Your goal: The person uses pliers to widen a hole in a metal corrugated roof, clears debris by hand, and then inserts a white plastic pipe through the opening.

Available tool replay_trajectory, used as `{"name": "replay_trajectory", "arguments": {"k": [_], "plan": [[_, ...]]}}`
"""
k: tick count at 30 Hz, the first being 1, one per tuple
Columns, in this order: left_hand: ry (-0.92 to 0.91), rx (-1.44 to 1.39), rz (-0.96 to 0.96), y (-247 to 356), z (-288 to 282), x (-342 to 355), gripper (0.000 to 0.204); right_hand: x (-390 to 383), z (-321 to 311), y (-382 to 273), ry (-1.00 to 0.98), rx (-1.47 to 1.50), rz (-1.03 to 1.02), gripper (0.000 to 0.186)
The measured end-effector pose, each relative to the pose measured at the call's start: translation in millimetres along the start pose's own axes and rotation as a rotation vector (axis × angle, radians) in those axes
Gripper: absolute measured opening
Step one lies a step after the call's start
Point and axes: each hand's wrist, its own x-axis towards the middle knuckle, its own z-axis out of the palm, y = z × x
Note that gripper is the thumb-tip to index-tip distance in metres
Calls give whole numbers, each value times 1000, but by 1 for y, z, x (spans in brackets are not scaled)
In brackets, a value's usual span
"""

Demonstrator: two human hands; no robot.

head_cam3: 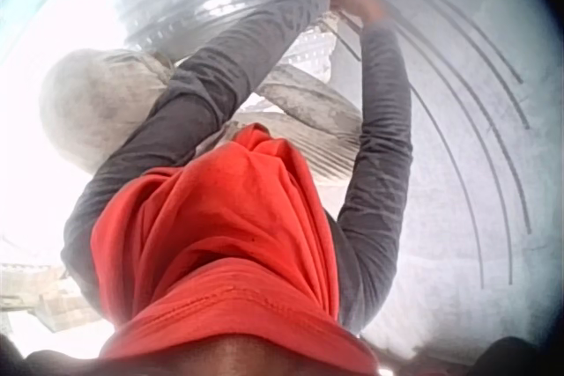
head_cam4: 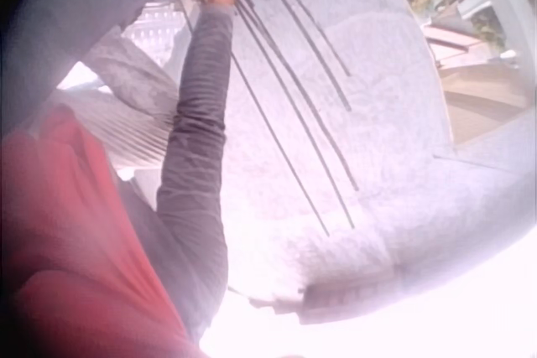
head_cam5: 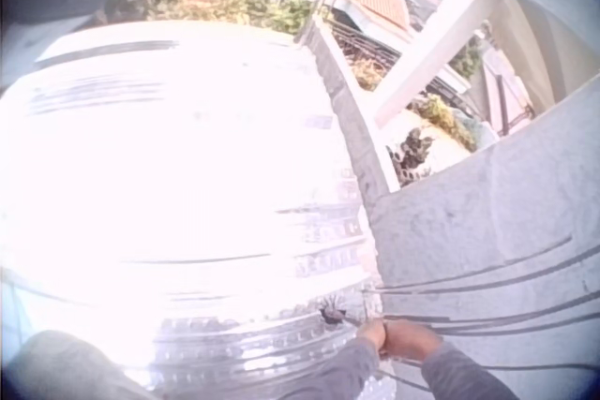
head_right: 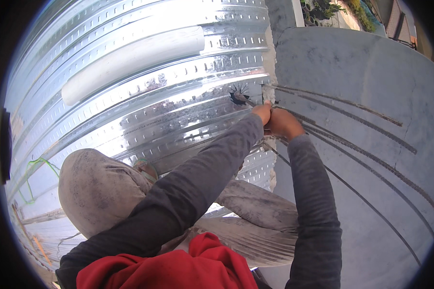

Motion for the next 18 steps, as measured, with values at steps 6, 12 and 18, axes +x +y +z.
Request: {"name": "replay_trajectory", "arguments": {"k": [6, 12, 18], "plan": [[179, 219, 151, -6, 3, 4, 61, -20, -9, -18, 106, -397, -111, 30], [223, -211, 101, -16, -1, -2, 71, -29, -4, -38, 201, -494, -120, 31], [161, -153, -8, -17, 2, -11, 72, -16, -10, -16, 28, -418, -151, 33]]}}
